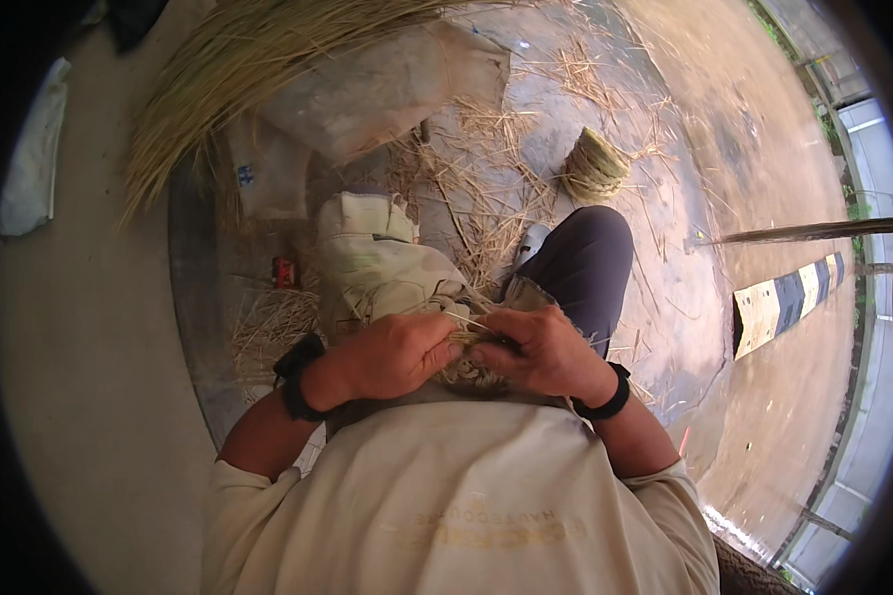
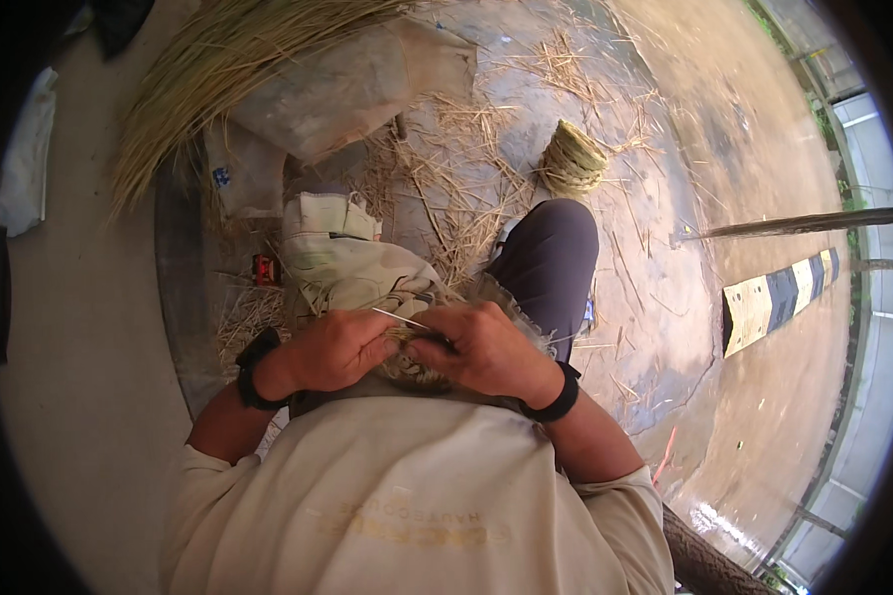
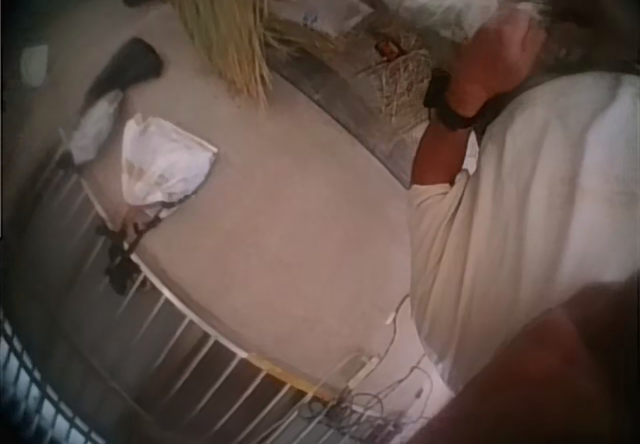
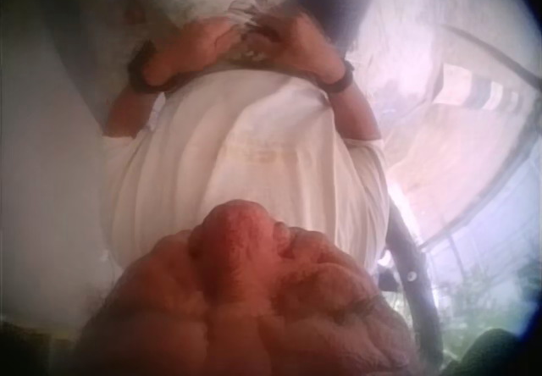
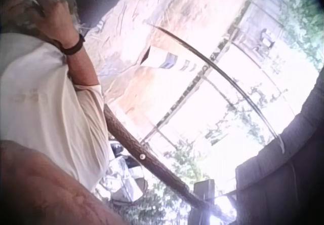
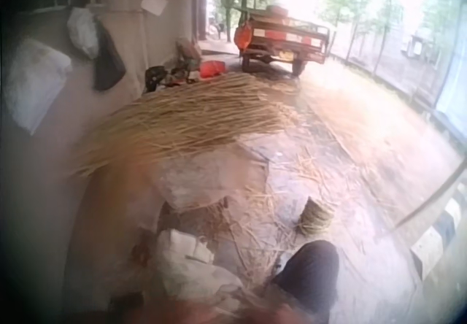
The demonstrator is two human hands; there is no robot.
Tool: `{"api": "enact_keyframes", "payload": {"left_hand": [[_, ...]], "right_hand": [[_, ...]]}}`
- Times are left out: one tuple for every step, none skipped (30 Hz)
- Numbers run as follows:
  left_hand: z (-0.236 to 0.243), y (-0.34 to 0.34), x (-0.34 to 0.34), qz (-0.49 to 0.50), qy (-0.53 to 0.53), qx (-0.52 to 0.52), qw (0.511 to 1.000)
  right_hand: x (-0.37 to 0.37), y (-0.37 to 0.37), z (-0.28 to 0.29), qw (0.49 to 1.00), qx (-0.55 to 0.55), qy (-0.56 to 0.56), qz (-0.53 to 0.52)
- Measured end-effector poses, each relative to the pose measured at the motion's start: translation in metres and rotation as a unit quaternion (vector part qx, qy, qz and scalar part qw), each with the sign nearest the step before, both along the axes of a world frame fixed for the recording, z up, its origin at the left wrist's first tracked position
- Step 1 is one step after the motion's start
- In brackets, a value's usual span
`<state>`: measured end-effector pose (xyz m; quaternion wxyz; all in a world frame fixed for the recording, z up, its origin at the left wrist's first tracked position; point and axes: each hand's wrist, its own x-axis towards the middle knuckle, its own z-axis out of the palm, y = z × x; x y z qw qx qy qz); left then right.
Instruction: Sewing and weaving straw bundles into a circular mat or product using a needle and thread.
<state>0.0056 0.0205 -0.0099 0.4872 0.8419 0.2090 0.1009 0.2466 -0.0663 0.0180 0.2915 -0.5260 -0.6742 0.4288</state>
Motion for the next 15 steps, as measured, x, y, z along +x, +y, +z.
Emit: {"api": "enact_keyframes", "payload": {"left_hand": [[0.001,-0.003,0.003,0.008,0.000,-0.005,1.000],[0.004,-0.006,0.006,0.015,0.000,-0.010,1.000],[0.005,-0.007,0.008,0.022,0.000,-0.014,1.000],[0.004,-0.008,0.010,0.027,-0.005,-0.015,1.000],[0.003,-0.009,0.011,0.030,-0.009,-0.016,0.999],[0.003,-0.009,0.013,0.034,-0.014,-0.016,0.999],[0.006,-0.009,0.014,0.028,-0.008,-0.013,0.999],[0.010,-0.010,0.016,0.022,-0.001,-0.010,1.000],[0.014,-0.009,0.018,0.013,0.005,-0.006,1.000],[0.015,-0.010,0.019,0.009,0.014,-0.001,1.000],[0.015,-0.007,0.019,0.002,0.020,-0.001,1.000],[0.014,-0.007,0.016,0.001,0.031,0.003,1.000],[0.010,-0.006,0.014,-0.015,-0.005,-0.008,1.000],[0.001,-0.005,0.008,-0.029,-0.040,-0.019,0.999],[0.003,-0.003,0.006,-0.022,-0.041,-0.034,0.998]], "right_hand": [[0.001,-0.003,-0.004,1.000,0.013,0.003,-0.005],[0.001,-0.007,-0.008,0.999,0.004,0.037,-0.034],[0.000,-0.012,-0.011,0.995,-0.004,0.072,-0.063],[0.000,-0.015,-0.015,0.990,-0.011,0.106,-0.092],[0.004,-0.016,-0.021,0.964,-0.059,0.206,-0.156],[0.011,-0.016,-0.029,0.922,-0.104,0.303,-0.218],[0.021,-0.016,-0.036,0.863,-0.148,0.396,-0.276],[0.040,-0.010,-0.039,0.804,-0.160,0.521,-0.237],[0.040,0.000,-0.034,0.780,-0.178,0.546,-0.248],[0.029,0.016,-0.023,0.756,-0.196,0.570,-0.254],[0.016,0.028,-0.010,0.732,-0.216,0.589,-0.266],[-0.001,0.032,0.002,0.795,-0.209,0.536,-0.193],[-0.012,0.031,0.014,0.849,-0.195,0.477,-0.120],[-0.016,0.024,0.013,0.936,-0.024,0.351,0.011],[-0.021,0.018,0.012,0.957,0.150,0.201,0.144]]}}
